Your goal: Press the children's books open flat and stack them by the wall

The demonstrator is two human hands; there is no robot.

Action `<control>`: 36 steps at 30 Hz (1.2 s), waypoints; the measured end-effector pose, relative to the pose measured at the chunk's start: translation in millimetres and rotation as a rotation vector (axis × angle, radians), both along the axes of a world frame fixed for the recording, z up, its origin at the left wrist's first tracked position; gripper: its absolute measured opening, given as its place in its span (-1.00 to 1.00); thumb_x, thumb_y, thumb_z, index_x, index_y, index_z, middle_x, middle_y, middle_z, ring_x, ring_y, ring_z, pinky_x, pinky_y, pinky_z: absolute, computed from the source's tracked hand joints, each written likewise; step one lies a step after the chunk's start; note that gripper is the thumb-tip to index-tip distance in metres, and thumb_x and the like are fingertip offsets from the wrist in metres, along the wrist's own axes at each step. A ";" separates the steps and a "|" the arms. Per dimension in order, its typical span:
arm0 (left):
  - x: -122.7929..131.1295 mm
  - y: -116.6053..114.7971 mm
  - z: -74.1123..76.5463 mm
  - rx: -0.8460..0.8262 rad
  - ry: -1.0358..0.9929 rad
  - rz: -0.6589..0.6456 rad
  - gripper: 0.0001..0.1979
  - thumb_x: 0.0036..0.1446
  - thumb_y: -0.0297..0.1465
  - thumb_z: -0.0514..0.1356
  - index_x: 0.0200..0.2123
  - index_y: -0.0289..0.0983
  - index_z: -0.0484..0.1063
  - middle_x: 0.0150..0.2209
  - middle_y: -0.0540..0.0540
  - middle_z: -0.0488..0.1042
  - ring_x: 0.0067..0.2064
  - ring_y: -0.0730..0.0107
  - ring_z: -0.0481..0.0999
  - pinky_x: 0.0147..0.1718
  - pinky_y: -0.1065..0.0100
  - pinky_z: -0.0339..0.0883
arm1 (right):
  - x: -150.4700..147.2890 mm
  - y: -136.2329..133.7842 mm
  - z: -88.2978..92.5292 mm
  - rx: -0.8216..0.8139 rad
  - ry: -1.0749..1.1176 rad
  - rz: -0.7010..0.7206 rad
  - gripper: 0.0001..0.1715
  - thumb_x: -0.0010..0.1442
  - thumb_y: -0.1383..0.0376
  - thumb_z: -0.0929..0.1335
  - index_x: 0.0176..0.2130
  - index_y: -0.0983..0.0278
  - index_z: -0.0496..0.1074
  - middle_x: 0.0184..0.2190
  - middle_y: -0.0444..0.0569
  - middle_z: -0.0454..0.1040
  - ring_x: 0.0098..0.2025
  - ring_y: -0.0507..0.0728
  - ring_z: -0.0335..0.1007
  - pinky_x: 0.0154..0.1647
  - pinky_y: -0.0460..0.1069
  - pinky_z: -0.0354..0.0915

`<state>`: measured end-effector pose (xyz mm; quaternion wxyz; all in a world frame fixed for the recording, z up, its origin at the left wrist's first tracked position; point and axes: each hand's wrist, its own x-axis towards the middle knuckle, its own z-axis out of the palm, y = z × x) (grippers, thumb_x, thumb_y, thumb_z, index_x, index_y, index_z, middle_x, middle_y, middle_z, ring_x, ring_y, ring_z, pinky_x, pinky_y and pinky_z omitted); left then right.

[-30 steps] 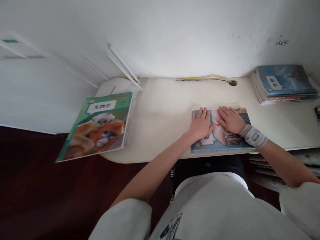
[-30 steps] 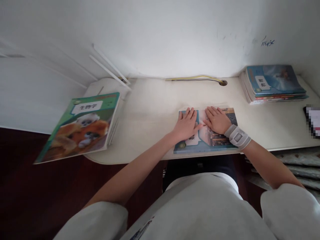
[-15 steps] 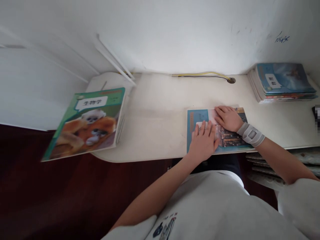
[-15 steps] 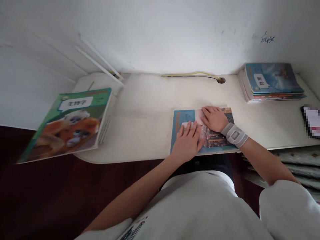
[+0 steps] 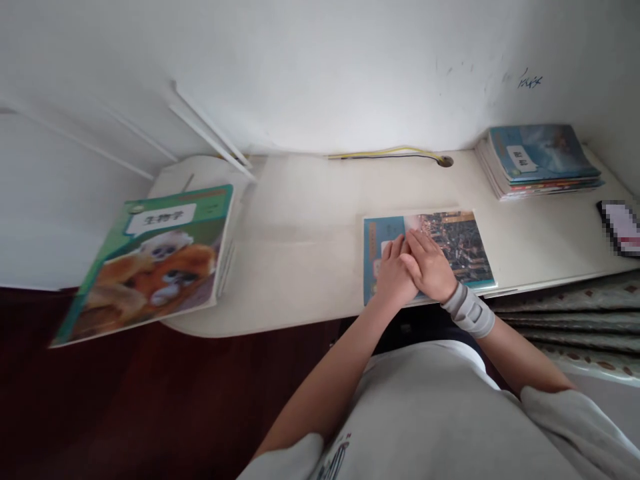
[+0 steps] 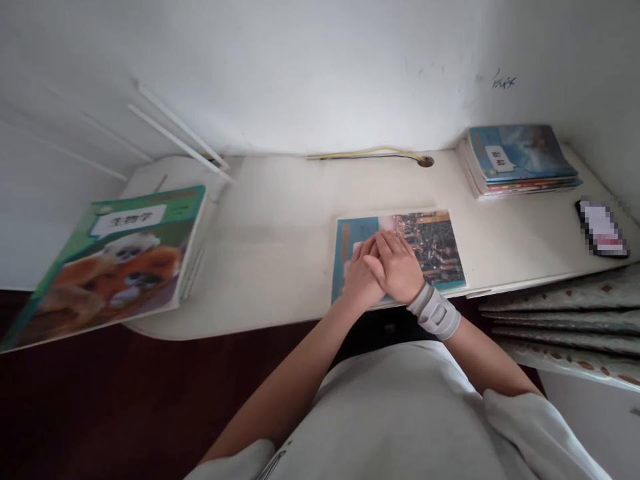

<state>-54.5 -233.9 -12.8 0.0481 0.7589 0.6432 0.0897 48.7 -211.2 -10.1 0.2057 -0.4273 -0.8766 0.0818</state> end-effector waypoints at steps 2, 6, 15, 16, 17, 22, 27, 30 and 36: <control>-6.2 -1.0 -1.5 -0.009 0.015 0.000 -0.48 0.27 -0.28 -0.13 0.26 -0.30 0.07 0.27 -0.14 0.13 0.32 0.17 -0.02 0.26 0.11 -0.14 | 9.9 3.4 -2.3 0.015 -0.047 0.035 -0.28 0.30 0.01 0.05 0.21 0.44 0.19 0.21 0.19 0.21 0.26 0.23 0.07 0.26 0.15 0.01; -34.4 -5.5 -2.1 -0.033 0.042 0.120 -0.39 0.26 -0.15 -0.19 0.29 -0.35 -0.01 0.32 -0.21 -0.03 0.33 0.06 -0.07 0.24 -0.04 -0.16 | 46.7 14.5 -3.5 0.049 -0.187 -0.016 -0.29 0.29 0.02 0.10 0.23 0.42 0.16 0.24 0.21 0.13 0.29 0.28 0.00 0.25 0.20 -0.02; -35.8 9.7 19.6 -0.037 0.113 0.160 -0.41 0.28 -0.28 -0.24 0.24 -0.57 0.05 0.29 -0.39 0.00 0.34 -0.01 -0.15 0.25 -0.10 -0.28 | 63.2 44.8 19.0 0.014 -0.308 -0.043 -0.35 0.32 0.11 0.06 0.19 0.48 0.20 0.20 0.27 0.20 0.25 0.31 0.08 0.18 0.22 0.08; -26.8 17.3 21.4 -0.035 0.093 0.110 -0.42 0.28 -0.31 -0.23 0.24 -0.57 0.04 0.29 -0.39 -0.01 0.34 0.01 -0.14 0.25 -0.08 -0.25 | 53.8 52.1 23.6 0.003 -0.274 -0.023 -0.36 0.33 0.12 0.04 0.19 0.48 0.19 0.20 0.26 0.21 0.25 0.29 0.09 0.18 0.21 0.09; -17.9 24.9 21.7 -0.037 0.069 0.062 -0.43 0.27 -0.33 -0.22 0.24 -0.56 0.03 0.30 -0.38 -0.01 0.34 0.03 -0.14 0.25 -0.05 -0.22 | 43.2 58.8 26.8 -0.005 -0.231 -0.001 -0.36 0.33 0.12 0.02 0.20 0.46 0.18 0.20 0.25 0.21 0.26 0.28 0.07 0.19 0.20 0.08; 4.5 47.2 8.4 -0.054 -0.019 -0.041 -0.44 0.26 -0.29 -0.16 0.30 -0.32 -0.06 0.31 -0.18 0.01 0.35 0.16 -0.13 0.27 0.05 -0.22 | 5.4 71.3 14.5 -0.057 -0.134 0.121 -0.29 0.33 0.08 -0.03 0.21 0.49 0.15 0.24 0.21 0.15 0.30 0.22 -0.02 0.25 0.15 0.02; -8.6 44.3 3.3 -0.019 -0.011 -0.014 -0.44 0.28 -0.30 -0.22 0.28 -0.43 -0.03 0.31 -0.23 0.00 0.34 0.20 -0.10 0.27 0.09 -0.22 | 27.9 75.1 -3.6 -0.009 -0.204 0.134 -0.27 0.32 0.03 0.01 0.23 0.47 0.13 0.25 0.21 0.13 0.30 0.24 -0.01 0.26 0.17 -0.02; -19.9 43.5 5.8 -0.006 -0.005 -0.005 -0.44 0.29 -0.29 -0.24 0.26 -0.44 0.03 0.30 -0.24 0.05 0.32 0.23 -0.03 0.27 0.16 -0.18 | 49.4 82.2 -3.7 0.016 -0.250 0.075 -0.34 0.33 0.09 0.03 0.21 0.45 0.18 0.23 0.18 0.18 0.27 0.25 0.04 0.24 0.18 -0.02; -45.2 48.2 4.6 0.040 -0.003 -0.006 -0.50 0.29 -0.33 -0.20 0.20 -0.42 0.13 0.22 -0.25 0.20 0.26 0.20 0.12 0.23 0.18 -0.07 | 70.8 90.8 -6.4 0.053 -0.215 -0.052 -0.45 0.33 0.20 0.06 0.14 0.40 0.28 0.15 0.14 0.31 0.20 0.21 0.16 0.20 0.15 0.04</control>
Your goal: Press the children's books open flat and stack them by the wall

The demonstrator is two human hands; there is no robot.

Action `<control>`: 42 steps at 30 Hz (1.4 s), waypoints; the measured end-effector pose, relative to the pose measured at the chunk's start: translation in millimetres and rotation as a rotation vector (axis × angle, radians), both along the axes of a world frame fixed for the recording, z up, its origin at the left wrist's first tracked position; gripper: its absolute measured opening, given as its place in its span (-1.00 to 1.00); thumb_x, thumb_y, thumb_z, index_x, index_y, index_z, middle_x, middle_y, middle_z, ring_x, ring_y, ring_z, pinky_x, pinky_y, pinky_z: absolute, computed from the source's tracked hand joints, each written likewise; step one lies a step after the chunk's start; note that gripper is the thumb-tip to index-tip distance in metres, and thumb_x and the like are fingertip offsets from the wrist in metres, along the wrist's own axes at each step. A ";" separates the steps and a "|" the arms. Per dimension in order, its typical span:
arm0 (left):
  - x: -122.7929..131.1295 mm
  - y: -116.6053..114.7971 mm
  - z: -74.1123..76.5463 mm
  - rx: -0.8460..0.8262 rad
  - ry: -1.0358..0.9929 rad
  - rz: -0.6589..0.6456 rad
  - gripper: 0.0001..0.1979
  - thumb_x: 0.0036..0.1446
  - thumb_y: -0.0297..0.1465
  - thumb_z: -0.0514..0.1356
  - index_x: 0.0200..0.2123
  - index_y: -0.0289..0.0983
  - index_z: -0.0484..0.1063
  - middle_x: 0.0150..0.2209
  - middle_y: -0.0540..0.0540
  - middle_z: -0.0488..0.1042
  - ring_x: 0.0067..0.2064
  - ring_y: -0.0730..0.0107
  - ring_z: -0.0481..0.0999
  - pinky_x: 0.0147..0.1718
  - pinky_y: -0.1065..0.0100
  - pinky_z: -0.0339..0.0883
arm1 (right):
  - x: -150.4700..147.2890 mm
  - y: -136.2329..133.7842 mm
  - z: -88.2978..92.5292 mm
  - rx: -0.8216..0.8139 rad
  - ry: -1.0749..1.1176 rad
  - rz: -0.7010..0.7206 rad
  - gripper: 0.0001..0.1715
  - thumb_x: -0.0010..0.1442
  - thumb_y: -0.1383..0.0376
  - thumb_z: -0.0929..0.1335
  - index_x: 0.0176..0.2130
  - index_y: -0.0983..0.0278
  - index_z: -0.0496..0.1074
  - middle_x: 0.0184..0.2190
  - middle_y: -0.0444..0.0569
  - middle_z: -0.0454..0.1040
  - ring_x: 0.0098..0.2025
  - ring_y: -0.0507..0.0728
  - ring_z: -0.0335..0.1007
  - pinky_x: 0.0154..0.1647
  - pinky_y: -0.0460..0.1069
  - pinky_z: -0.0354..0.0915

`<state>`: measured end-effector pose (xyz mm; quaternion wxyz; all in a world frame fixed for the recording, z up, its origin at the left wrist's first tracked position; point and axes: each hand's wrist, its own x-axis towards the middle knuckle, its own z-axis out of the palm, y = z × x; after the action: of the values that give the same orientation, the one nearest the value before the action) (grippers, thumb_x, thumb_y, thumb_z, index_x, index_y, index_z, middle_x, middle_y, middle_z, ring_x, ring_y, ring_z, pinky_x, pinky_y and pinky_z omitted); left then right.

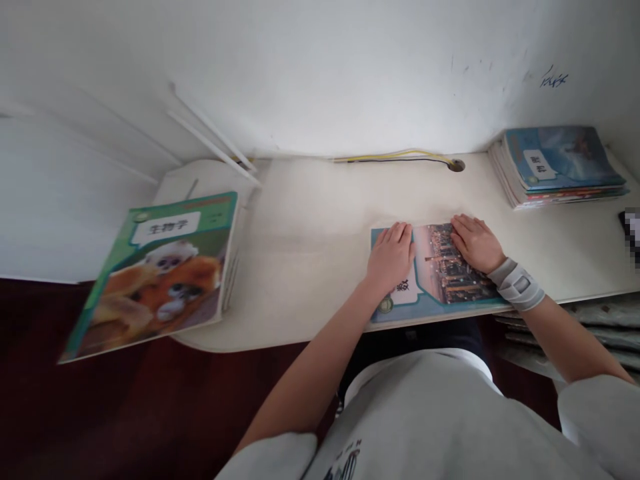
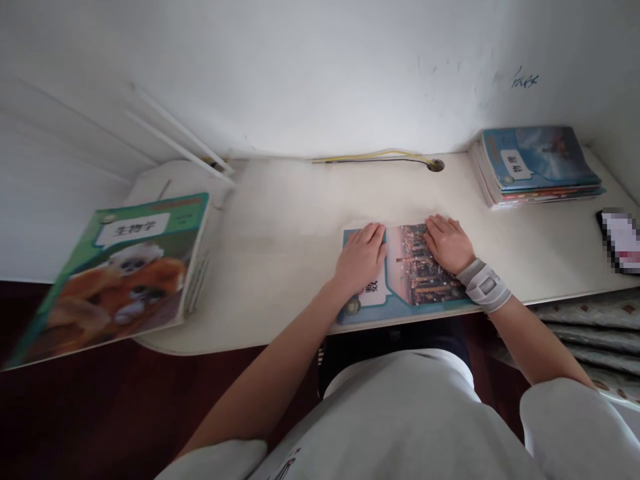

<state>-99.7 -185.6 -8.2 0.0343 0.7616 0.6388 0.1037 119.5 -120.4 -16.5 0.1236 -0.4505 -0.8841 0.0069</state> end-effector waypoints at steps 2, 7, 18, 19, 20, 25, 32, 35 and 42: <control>-11.8 1.0 -1.6 0.024 0.004 0.023 -0.53 0.29 -0.34 -0.19 0.16 -0.43 0.19 0.16 -0.28 0.27 0.20 0.19 0.21 0.20 0.19 0.00 | 6.1 1.1 -2.1 0.024 0.023 -0.049 -0.48 0.32 0.22 0.07 0.10 0.38 0.33 0.11 0.13 0.35 0.18 0.21 0.19 0.16 0.14 0.07; -37.8 0.9 -3.2 0.072 0.022 0.142 -0.57 0.30 -0.34 -0.17 0.05 -0.36 0.34 -0.02 -0.26 0.40 0.04 0.16 0.33 0.03 0.22 0.19 | 20.0 1.2 -0.9 0.106 0.038 -0.236 -0.57 0.28 0.20 0.14 -0.03 0.27 0.45 -0.02 0.13 0.43 0.03 0.26 0.26 -0.05 0.13 0.18; -41.3 0.9 3.5 0.083 0.111 0.298 -0.67 0.25 -0.24 -0.03 -0.16 -0.27 0.45 -0.15 -0.25 0.44 -0.12 0.08 0.37 -0.20 0.18 0.21 | 24.4 9.2 3.3 0.004 0.016 -0.450 -0.60 0.24 0.07 0.22 -0.15 0.21 0.50 -0.25 0.08 0.41 -0.19 0.20 0.26 -0.26 0.01 0.13; -40.6 -0.6 3.4 0.087 0.126 0.313 -0.66 0.25 -0.23 -0.04 -0.16 -0.26 0.45 -0.17 -0.25 0.45 -0.12 0.06 0.38 -0.20 0.16 0.20 | 24.8 9.4 2.8 0.003 0.015 -0.449 -0.60 0.24 0.07 0.22 -0.15 0.21 0.50 -0.26 0.08 0.41 -0.19 0.20 0.27 -0.26 0.01 0.13; -39.6 -1.9 3.0 0.092 0.139 0.324 -0.65 0.26 -0.22 -0.06 -0.17 -0.26 0.45 -0.19 -0.25 0.45 -0.13 0.05 0.38 -0.20 0.15 0.20 | 24.9 9.5 2.3 0.006 0.016 -0.449 -0.60 0.24 0.07 0.22 -0.15 0.22 0.50 -0.26 0.09 0.41 -0.19 0.20 0.27 -0.26 0.01 0.13; -34.2 -0.2 1.0 0.087 0.086 0.324 -0.65 0.27 -0.26 -0.08 -0.13 -0.29 0.42 -0.20 -0.27 0.45 -0.15 0.11 0.41 -0.21 0.20 0.22 | 19.0 6.4 5.8 -0.004 0.007 -0.453 -0.60 0.25 0.10 0.20 -0.15 0.27 0.46 -0.25 0.11 0.43 -0.20 0.19 0.33 -0.24 -0.01 0.16; -55.6 12.5 23.1 -0.185 -0.350 0.367 -0.86 0.05 -0.33 0.17 -0.48 -0.26 0.38 -0.42 -0.12 0.46 -0.30 0.21 0.46 -0.29 0.27 0.27 | 21.0 15.3 33.3 -0.219 -0.138 -0.459 -0.67 0.20 0.19 0.27 -0.18 0.39 0.43 -0.25 0.19 0.51 -0.21 0.23 0.43 -0.23 0.01 0.22; -69.7 13.6 32.9 -0.364 -0.809 0.366 -0.77 -0.10 -0.30 0.28 -0.60 -0.27 0.31 -0.52 -0.02 0.40 -0.38 0.32 0.45 -0.32 0.29 0.30 | 38.3 29.9 38.3 -0.385 0.019 -0.376 -0.72 0.09 0.19 0.37 -0.27 0.36 0.47 -0.32 0.12 0.53 -0.24 0.19 0.44 -0.23 -0.01 0.27; -76.5 35.5 32.6 -0.623 -1.207 0.518 -0.72 -0.43 -0.44 0.41 -0.60 -0.31 0.36 -0.51 -0.04 0.45 -0.43 0.45 0.42 -0.38 0.37 0.29 | 53.3 46.8 29.4 -0.832 0.542 -0.334 -0.66 -0.13 0.10 0.50 -0.48 0.31 0.46 -0.56 -0.05 0.46 -0.45 0.08 0.37 -0.46 -0.05 0.31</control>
<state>-176.2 -150.1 24.4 0.5703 0.3510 0.6682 0.3241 172.8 -73.6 12.9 0.1580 -0.5787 -0.6589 0.4539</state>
